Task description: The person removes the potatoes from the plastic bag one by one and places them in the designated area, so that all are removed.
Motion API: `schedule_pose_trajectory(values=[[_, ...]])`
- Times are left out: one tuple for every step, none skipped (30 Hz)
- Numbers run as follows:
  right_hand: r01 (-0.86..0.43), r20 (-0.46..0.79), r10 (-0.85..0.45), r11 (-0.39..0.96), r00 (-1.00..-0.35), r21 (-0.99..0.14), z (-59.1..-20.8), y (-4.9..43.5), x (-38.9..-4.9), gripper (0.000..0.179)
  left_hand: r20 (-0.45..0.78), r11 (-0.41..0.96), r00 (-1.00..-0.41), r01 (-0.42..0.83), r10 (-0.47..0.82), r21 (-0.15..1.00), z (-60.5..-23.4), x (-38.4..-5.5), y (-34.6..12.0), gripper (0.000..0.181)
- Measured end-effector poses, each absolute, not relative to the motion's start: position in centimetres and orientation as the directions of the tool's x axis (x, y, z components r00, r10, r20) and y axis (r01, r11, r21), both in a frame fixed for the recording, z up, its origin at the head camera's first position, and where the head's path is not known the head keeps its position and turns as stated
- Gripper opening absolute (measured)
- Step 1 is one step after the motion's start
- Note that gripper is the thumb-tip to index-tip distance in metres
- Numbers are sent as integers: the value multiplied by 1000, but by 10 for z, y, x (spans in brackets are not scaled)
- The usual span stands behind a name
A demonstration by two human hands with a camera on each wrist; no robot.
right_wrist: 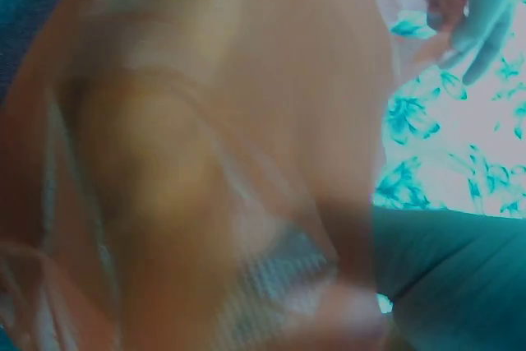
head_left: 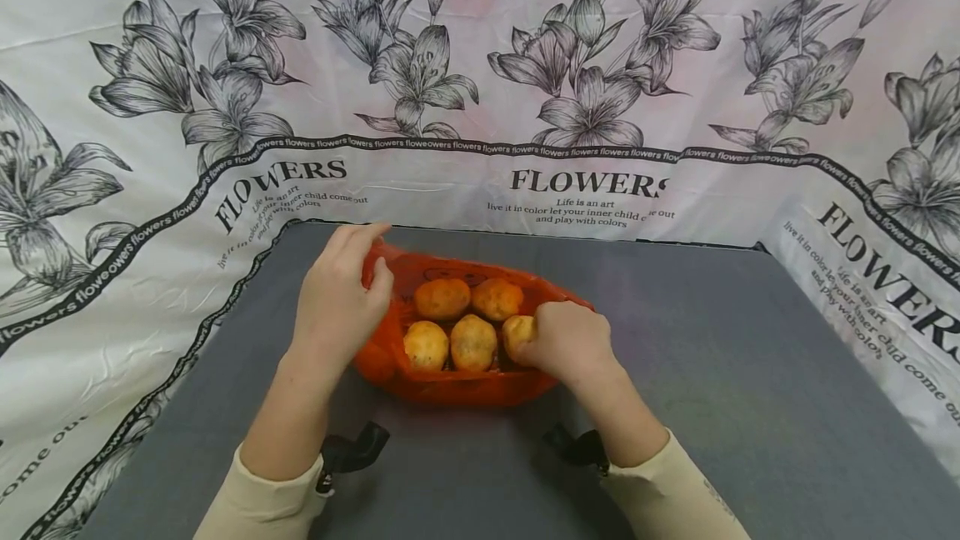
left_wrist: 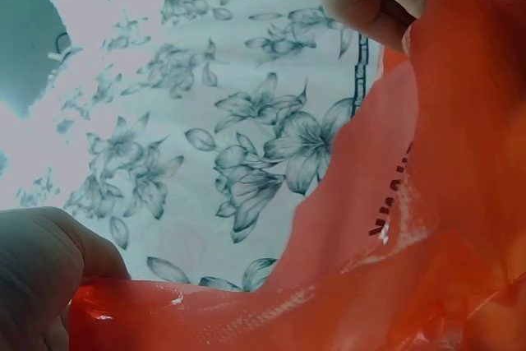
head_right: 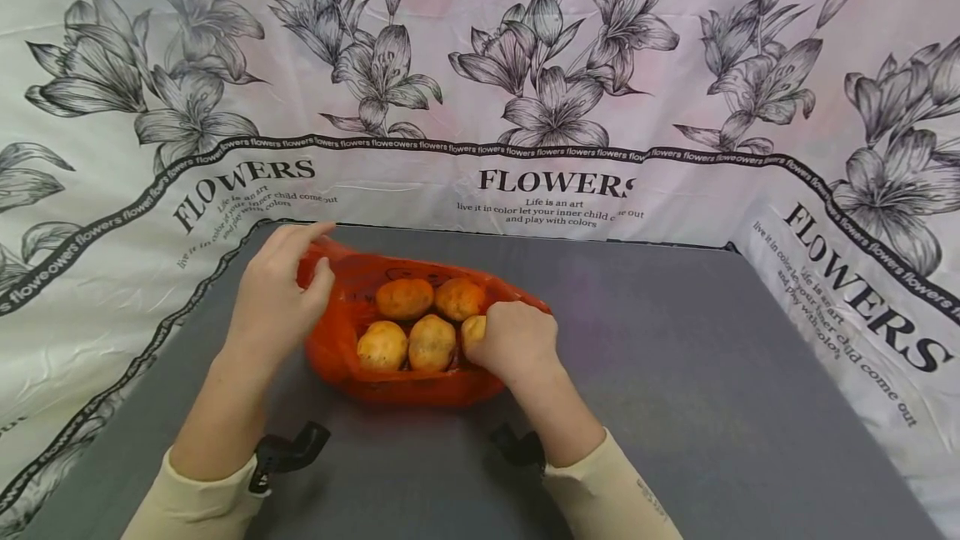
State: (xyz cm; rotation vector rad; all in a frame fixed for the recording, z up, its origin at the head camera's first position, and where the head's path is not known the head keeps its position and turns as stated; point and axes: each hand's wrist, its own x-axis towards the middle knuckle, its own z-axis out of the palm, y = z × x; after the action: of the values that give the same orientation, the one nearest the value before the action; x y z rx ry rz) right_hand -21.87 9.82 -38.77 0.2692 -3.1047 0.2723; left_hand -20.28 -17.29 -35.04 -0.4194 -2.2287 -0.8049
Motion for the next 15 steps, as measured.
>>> schedule_pose_trajectory(values=[[-171,29,-169,967,-985,-189,-386,99,-218,29,725,752,-687,505,54,423,-349,-202,-173,36],[-174,30,-171,963,-985,-207,-384,101,-218,28,726,752,-686,505,52,424,-348,-201,-174,36],[-175,30,-173,958,-985,-229,-382,103,-218,27,726,751,-686,505,49,425,-347,-200,-174,36],[-176,31,-174,952,-984,-251,-380,105,-217,26,729,750,-683,506,49,425,-346,-199,-174,36],[-179,33,-177,945,-984,-273,-378,106,-217,24,732,752,-679,507,48,421,-345,-199,-174,35],[-183,35,-181,939,-983,-290,-376,108,-217,21,735,753,-677,508,49,418,-345,-199,-174,35],[-188,36,-187,933,-982,-306,-375,110,-217,20,737,754,-674,509,49,416,-344,-199,-174,35],[-194,35,-193,925,-981,-326,-373,112,-217,18,739,755,-672,509,49,413,-344,-199,-174,35],[-198,35,-198,918,-980,-345,-371,114,-217,16,740,756,-670,509,49,411,-344,-199,-174,35],[-200,37,-201,909,-979,-365,-370,116,-218,17,741,758,-669,509,49,409,-344,-198,-174,35],[-202,35,-205,899,-978,-388,-368,118,-218,19,740,758,-670,508,50,409,-344,-198,-174,35],[-205,33,-210,887,-977,-413,-367,120,-218,22,739,758,-672,508,51,409,-344,-198,-174,35],[-204,27,-215,874,-976,-441,-366,122,-219,25,737,759,-674,507,52,410,-344,-198,-174,35],[-203,20,-220,857,-975,-473,-365,124,-219,29,734,758,-677,505,53,412,-344,-198,-174,35],[-203,11,-228,840,-974,-504,-364,126,-220,31,730,759,-681,504,54,414,-344,-197,-174,36]])
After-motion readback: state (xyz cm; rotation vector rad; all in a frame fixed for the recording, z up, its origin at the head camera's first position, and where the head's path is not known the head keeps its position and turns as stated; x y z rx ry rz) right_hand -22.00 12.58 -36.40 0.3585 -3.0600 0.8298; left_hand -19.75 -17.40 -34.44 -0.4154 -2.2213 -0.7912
